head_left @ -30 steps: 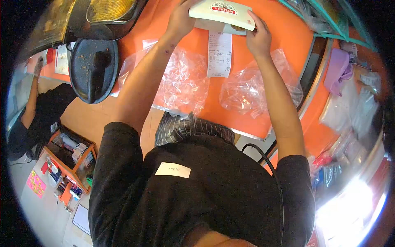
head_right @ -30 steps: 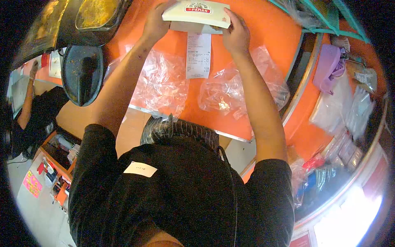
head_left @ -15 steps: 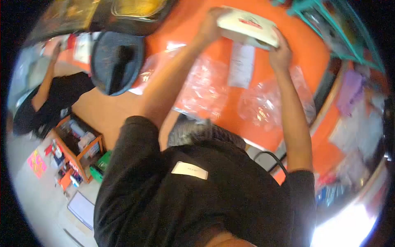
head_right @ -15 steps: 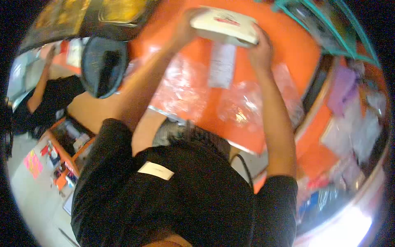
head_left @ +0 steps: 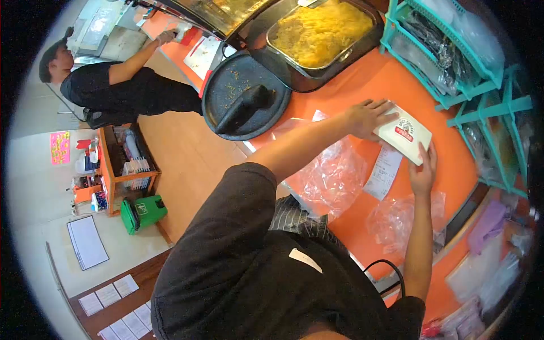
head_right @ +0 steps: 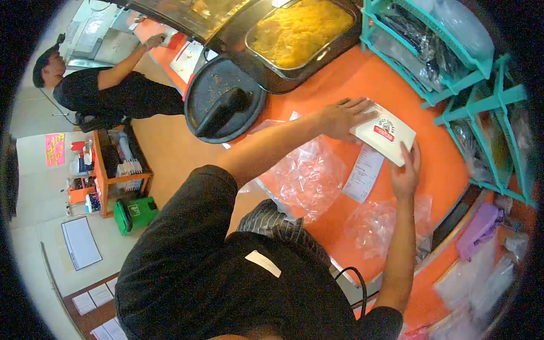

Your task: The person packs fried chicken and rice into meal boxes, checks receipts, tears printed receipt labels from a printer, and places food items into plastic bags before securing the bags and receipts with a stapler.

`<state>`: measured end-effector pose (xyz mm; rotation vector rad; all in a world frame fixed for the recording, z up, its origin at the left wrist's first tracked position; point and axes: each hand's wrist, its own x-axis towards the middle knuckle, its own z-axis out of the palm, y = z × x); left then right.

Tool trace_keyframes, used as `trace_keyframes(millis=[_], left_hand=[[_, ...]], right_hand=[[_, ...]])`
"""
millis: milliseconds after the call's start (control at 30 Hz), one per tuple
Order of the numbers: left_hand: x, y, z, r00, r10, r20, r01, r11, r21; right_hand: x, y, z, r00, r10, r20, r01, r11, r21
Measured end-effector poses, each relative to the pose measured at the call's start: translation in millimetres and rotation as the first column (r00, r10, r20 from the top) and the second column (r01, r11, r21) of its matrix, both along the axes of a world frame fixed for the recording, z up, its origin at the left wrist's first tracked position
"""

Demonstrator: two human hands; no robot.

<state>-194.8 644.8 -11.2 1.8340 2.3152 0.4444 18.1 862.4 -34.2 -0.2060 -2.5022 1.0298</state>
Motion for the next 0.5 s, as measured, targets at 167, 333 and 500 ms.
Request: trace_keyframes(millis=[167, 333, 500], left_hand=[[1.8, 2.2, -10.3, 0.994, -0.035, -0.099, 0.036, 0.999, 0.016], [-0.3, 11.6, -3.0, 0.983, -0.053, -0.173, 0.055, 0.998, 0.01], [0.8, 15.7, 2.4, 0.961, -0.065, -0.27, 0.055, 0.997, -0.045]], right_hand=[[6.8, 1.2, -6.0, 0.999, -0.009, 0.042, 0.007, 0.999, 0.044], [2.7, 3.3, 16.8, 0.995, -0.023, 0.096, 0.01, 0.99, 0.138], [-0.6, 10.3, 3.6, 0.983, -0.074, 0.168, 0.024, 0.959, 0.282]])
